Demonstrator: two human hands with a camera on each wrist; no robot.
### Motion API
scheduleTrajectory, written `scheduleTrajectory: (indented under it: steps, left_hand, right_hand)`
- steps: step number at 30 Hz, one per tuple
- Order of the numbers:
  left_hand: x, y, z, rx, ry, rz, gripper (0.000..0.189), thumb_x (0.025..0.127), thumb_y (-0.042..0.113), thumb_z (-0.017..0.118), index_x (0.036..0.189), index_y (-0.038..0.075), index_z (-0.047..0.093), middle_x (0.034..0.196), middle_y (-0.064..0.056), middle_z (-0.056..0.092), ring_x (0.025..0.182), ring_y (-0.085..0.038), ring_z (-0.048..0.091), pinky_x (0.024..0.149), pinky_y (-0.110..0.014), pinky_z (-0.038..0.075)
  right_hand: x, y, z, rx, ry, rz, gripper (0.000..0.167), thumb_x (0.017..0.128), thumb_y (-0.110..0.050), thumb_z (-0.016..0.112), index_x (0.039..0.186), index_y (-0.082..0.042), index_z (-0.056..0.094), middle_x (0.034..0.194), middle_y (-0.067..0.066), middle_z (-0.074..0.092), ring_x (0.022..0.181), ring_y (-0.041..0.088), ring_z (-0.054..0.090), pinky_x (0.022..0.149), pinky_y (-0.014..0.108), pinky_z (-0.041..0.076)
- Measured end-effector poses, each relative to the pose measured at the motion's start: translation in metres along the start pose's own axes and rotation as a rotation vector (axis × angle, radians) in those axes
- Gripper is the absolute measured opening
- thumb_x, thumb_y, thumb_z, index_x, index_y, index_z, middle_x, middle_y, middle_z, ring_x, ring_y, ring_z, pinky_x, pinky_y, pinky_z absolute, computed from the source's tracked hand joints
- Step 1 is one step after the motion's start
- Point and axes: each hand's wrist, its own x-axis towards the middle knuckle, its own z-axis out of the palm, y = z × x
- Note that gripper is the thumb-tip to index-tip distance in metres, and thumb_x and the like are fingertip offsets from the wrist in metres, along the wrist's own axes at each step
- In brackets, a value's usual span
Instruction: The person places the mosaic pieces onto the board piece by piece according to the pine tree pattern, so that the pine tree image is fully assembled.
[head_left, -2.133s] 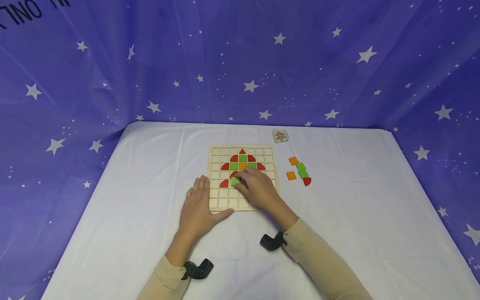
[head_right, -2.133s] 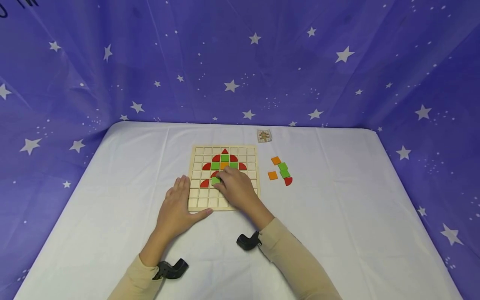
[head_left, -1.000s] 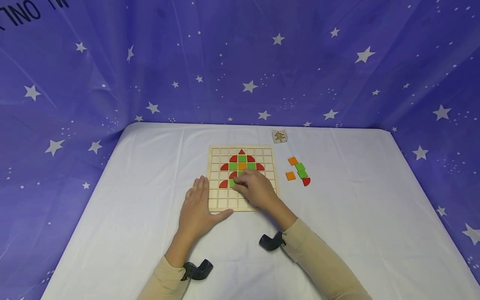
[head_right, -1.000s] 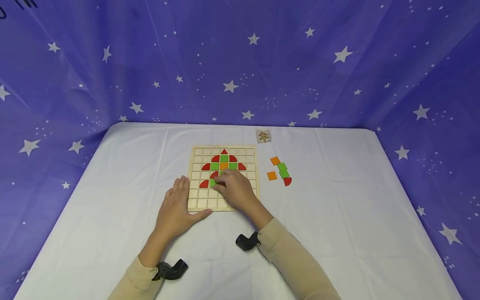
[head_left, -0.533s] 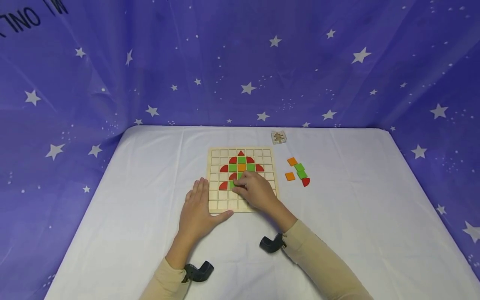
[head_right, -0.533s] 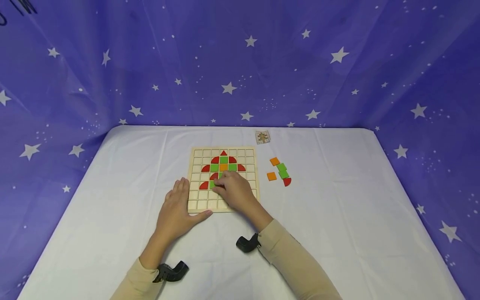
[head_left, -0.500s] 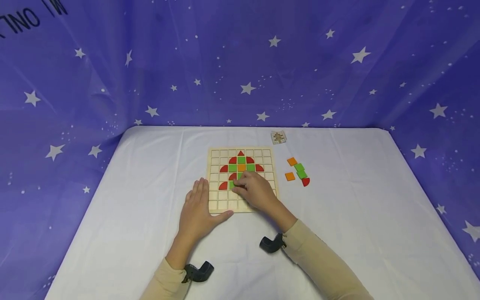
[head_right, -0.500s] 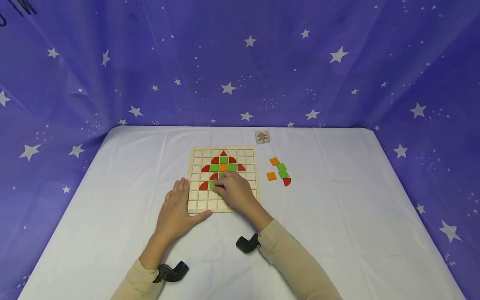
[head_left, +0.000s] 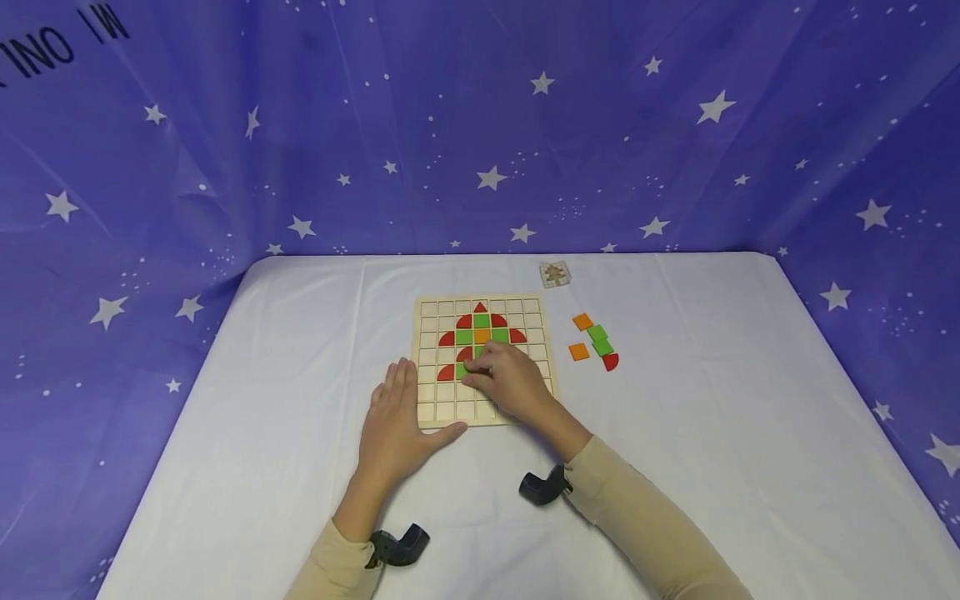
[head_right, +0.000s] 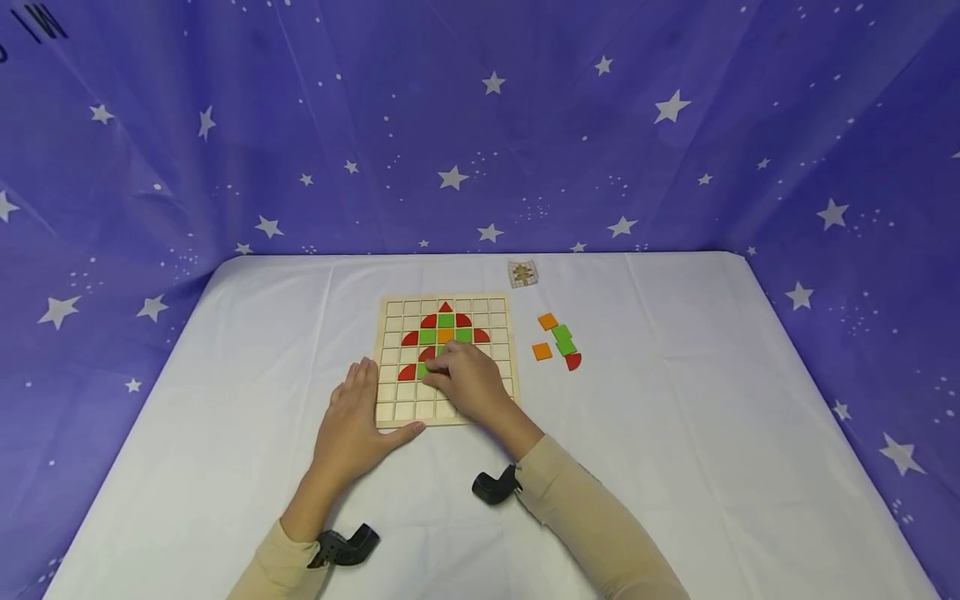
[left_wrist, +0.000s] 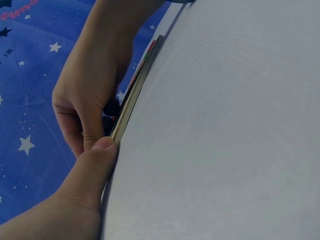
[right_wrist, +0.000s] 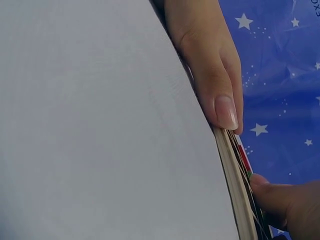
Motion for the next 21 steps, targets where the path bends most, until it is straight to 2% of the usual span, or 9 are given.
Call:
scheduleTrajectory:
  steps: [9, 13, 18, 21]
  left_hand:
    - [0.000, 0.002, -0.003, -0.012, -0.014, -0.010, 0.128, 0.072, 0.086, 0.058, 0.159, 0.003, 0.012, 0.168, -0.013, 0.011, 0.156, -0.029, 0.008, 0.124, -0.050, 0.018]
    - [0.000, 0.002, -0.003, -0.011, -0.023, -0.015, 0.129, 0.072, 0.086, 0.058, 0.159, 0.003, 0.011, 0.168, -0.012, 0.010, 0.156, -0.028, 0.007, 0.125, -0.049, 0.017]
    - [0.000, 0.002, -0.003, -0.014, -0.023, -0.018, 0.129, 0.072, 0.086, 0.058, 0.159, 0.003, 0.011, 0.168, -0.012, 0.010, 0.156, -0.028, 0.007, 0.125, -0.049, 0.017]
    - [0.000, 0.001, -0.003, -0.017, -0.021, -0.017, 0.128, 0.072, 0.085, 0.059, 0.159, 0.004, 0.011, 0.168, -0.012, 0.009, 0.156, -0.029, 0.007, 0.125, -0.049, 0.017]
  right_hand:
    - [-0.007, -0.003, -0.002, -0.068, -0.014, -0.023, 0.022, 0.087, -0.034, 0.076, 0.105, -0.021, 0.080, 0.089, -0.011, 0.061, 0.075, 0.004, 0.050, 0.063, 0.020, 0.044]
    - [-0.014, -0.001, -0.005, -0.086, -0.017, -0.057, 0.022, 0.087, -0.035, 0.076, 0.105, -0.023, 0.080, 0.089, -0.012, 0.061, 0.083, 0.008, 0.057, 0.068, 0.023, 0.048]
    - [-0.027, 0.010, -0.021, -0.050, 0.013, -0.030, 0.029, 0.086, -0.037, 0.078, 0.112, -0.025, 0.077, 0.084, -0.014, 0.058, 0.083, 0.009, 0.056, 0.067, 0.025, 0.047]
    - [-0.035, 0.024, -0.036, -0.021, 0.035, 0.010, 0.033, 0.085, -0.034, 0.079, 0.116, -0.021, 0.075, 0.082, -0.012, 0.055, 0.076, 0.009, 0.050, 0.061, 0.025, 0.043]
